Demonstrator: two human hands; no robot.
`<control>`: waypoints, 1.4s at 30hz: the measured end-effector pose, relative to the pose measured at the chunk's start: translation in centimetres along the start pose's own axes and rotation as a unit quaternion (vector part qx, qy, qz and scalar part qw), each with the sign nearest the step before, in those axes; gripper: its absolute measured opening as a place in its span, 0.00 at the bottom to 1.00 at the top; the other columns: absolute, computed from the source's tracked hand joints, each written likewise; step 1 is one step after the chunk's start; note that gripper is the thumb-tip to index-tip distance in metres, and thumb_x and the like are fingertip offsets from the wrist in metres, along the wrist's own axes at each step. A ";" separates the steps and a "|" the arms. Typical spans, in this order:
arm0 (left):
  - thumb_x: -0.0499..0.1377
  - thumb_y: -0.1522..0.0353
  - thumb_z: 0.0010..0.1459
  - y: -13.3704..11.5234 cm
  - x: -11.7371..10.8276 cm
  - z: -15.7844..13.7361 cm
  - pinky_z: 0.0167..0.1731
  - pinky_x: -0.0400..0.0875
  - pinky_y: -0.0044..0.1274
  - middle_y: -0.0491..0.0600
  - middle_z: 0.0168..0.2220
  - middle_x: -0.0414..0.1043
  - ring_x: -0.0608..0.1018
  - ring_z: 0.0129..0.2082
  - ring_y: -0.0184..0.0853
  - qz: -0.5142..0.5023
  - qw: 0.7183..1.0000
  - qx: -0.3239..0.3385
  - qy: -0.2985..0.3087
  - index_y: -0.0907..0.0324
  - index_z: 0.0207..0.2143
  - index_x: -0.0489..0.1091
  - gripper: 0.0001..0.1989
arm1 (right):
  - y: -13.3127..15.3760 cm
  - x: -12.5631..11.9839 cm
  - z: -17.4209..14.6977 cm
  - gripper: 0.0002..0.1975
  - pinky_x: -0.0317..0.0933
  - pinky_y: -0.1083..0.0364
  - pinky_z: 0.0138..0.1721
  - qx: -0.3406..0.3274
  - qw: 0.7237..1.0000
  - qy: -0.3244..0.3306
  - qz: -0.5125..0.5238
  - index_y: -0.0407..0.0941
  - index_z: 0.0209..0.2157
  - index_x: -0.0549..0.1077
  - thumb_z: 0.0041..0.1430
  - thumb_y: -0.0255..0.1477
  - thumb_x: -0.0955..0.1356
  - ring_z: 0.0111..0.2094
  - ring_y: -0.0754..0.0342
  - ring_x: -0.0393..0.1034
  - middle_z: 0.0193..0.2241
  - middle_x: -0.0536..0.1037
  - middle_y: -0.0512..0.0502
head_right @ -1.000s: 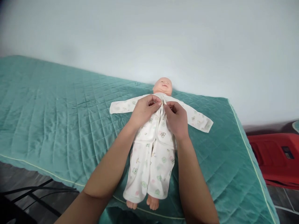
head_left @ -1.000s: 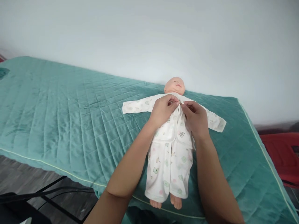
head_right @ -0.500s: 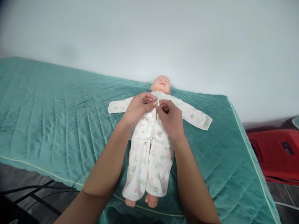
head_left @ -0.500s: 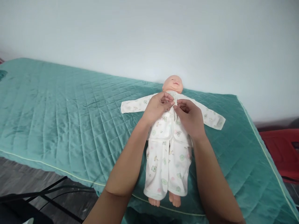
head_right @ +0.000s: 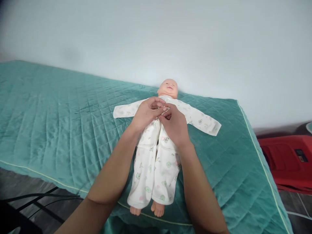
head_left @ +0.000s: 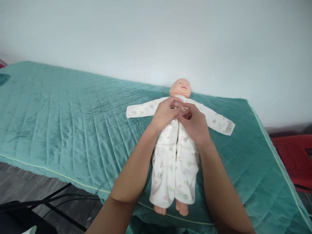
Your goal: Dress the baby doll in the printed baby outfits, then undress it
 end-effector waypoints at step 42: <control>0.66 0.59 0.57 -1.0 0.7 -3.4 0.28 0.77 0.23 0.49 0.27 0.77 0.78 0.26 0.30 -0.044 0.966 -0.053 0.248 0.61 0.37 0.74 0.13 | 0.2 -0.7 -1.8 0.22 0.60 0.57 0.26 0.042 0.967 0.218 0.125 0.44 0.23 0.73 0.61 0.48 0.69 0.21 0.58 0.65 0.18 0.72 0.51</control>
Point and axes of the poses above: each hand's wrist, its own z-axis towards the middle knuckle, its own x-axis out of the palm, y = z × x, the point moved 8 cm from there along z, towards the middle knuckle
